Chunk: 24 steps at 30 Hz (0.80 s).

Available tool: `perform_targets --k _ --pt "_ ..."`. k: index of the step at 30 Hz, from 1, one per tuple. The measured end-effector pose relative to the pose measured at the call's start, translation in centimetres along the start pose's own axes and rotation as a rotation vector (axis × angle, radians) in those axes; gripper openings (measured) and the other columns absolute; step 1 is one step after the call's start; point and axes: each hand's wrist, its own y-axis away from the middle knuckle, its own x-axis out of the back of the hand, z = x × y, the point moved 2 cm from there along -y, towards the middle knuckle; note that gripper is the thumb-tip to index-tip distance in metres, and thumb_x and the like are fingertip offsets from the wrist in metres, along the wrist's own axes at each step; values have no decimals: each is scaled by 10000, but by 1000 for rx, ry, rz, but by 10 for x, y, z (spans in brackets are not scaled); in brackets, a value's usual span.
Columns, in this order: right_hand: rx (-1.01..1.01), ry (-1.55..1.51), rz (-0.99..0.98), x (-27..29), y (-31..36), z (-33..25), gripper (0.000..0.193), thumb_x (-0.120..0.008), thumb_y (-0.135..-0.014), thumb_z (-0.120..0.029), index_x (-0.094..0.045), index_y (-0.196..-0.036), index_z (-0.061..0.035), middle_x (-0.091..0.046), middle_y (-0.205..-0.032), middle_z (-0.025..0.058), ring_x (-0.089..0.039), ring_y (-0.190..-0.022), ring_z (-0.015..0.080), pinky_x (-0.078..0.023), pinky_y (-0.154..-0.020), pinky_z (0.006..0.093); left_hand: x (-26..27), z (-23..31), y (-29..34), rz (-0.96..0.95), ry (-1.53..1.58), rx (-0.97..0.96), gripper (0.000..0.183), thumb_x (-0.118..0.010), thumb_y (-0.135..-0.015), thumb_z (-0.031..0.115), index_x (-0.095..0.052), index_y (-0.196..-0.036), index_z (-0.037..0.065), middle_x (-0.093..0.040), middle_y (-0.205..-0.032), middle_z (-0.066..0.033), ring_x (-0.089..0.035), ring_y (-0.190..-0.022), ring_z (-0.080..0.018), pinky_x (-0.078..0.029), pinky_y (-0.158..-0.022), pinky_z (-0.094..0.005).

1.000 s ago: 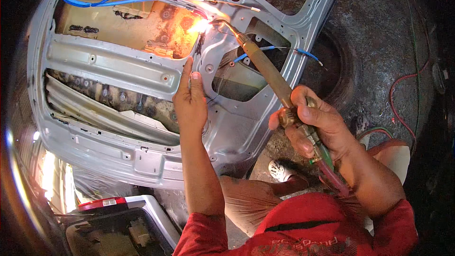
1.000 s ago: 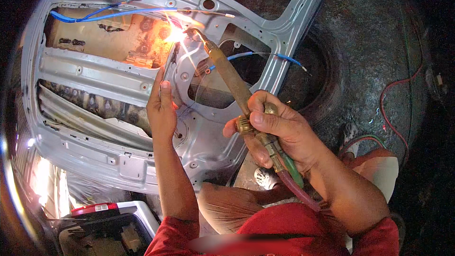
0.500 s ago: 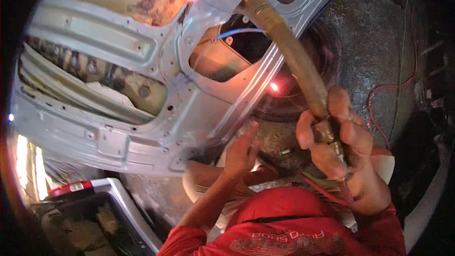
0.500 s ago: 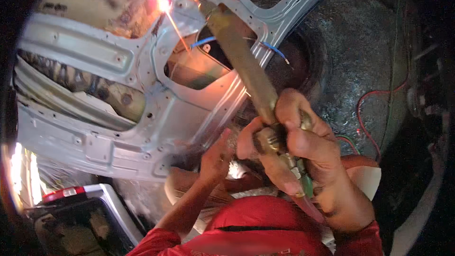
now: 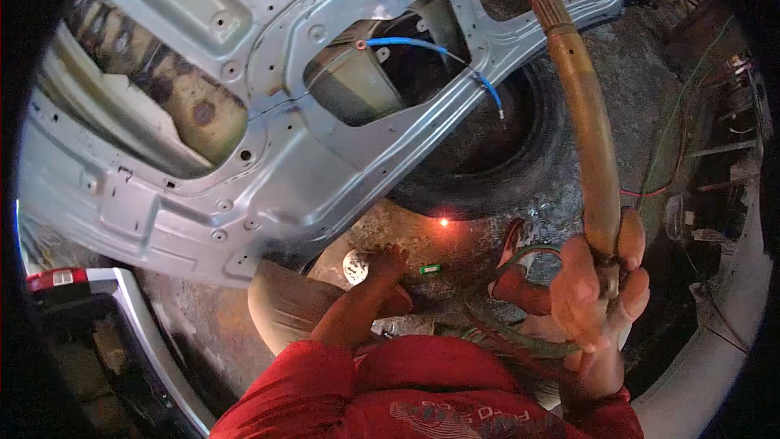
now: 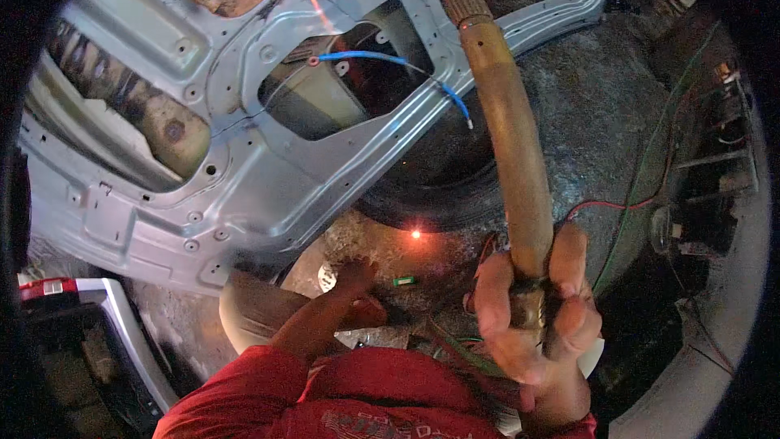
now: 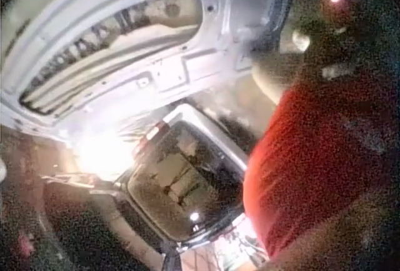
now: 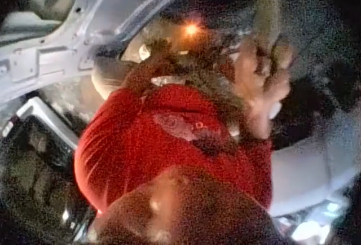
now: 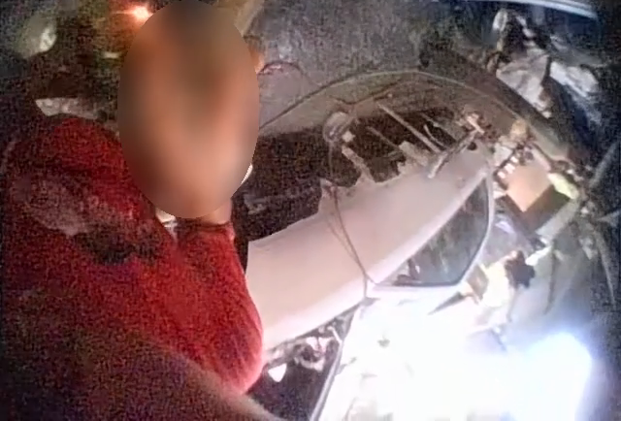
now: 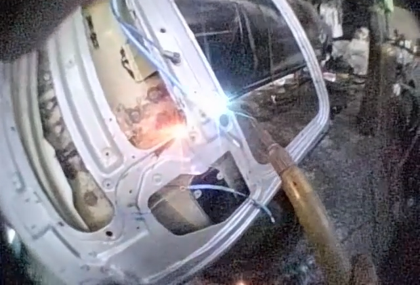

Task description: Welding internal components of a car door using a gas torch.

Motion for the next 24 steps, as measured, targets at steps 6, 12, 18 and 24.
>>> perform_targets --k 6,12,18,24 --pt "-116 80 -19 5 -2 -9 260 -609 -1078 -248 -363 -999 -212 -591 -1056 320 -573 -416 151 -500 -340 235 -51 -65 -39 258 -266 78 533 -452 -1066 286 -459 -1554 73 -527 -1522 -229 -499 -1416 -412 -118 -1249 -677" --pt "-81 63 57 9 -3 -10 255 -608 -1078 -241 -369 -999 -204 -590 -1024 323 -579 -429 149 -497 -341 235 58 -11 5 -302 -2 156 491 -519 -1037 266 -560 -1460 18 -612 -1420 -266 -571 -1354 -389 -312 -1197 -586" --pt "-142 56 12 -2 -7 -2 245 -618 -1072 -222 -387 -994 -196 -582 -1000 330 -624 -479 176 -523 -370 257 195 -23 97 103 502 -123 414 -737 -931 329 -730 -1241 56 -737 -1214 -193 -710 -1087 -407 -559 -959 -436" --pt "-110 107 38 -5 -3 1 258 -652 -1052 -221 -402 -1000 -186 -584 -1016 375 -652 -519 214 -530 -387 277 379 -66 189 1372 588 70 522 -778 -934 173 -607 -1414 58 -684 -1232 -141 -656 -1085 -225 -538 -945 -357"
